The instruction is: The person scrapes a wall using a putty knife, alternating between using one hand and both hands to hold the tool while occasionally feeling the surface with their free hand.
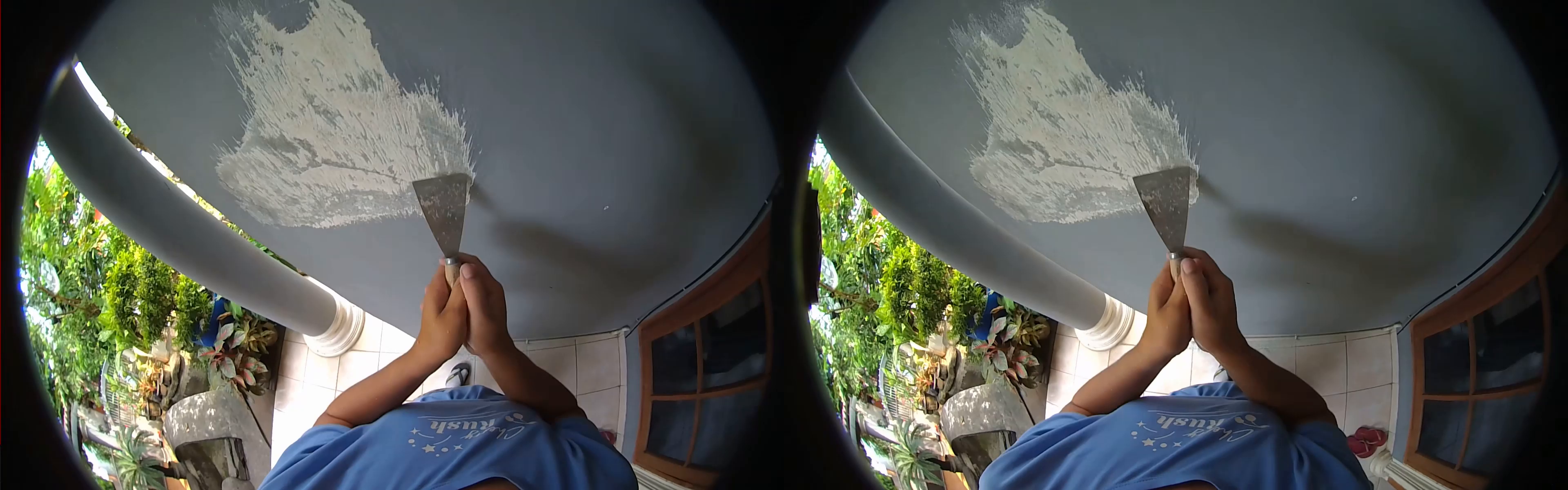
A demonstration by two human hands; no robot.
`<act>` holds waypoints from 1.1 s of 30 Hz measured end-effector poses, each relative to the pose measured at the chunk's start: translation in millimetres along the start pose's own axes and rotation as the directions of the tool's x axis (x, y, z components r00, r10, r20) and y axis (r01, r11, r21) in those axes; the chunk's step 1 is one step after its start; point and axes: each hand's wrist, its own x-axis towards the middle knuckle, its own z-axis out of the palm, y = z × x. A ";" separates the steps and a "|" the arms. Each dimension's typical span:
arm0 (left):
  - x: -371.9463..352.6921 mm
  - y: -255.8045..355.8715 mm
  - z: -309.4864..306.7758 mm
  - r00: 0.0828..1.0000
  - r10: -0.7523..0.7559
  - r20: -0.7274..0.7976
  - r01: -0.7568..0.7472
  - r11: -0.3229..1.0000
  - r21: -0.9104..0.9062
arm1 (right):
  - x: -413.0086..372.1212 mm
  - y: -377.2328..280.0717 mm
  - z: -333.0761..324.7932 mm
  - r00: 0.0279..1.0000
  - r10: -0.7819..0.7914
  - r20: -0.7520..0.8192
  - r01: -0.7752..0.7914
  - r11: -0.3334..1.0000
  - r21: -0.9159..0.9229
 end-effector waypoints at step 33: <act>24.9 -3.1 -13.9 1.000 -0.003 -0.022 0.005 0.998 0.059 | 23.1 8.0 10.4 0.998 0.051 -0.031 -0.047 0.991 0.122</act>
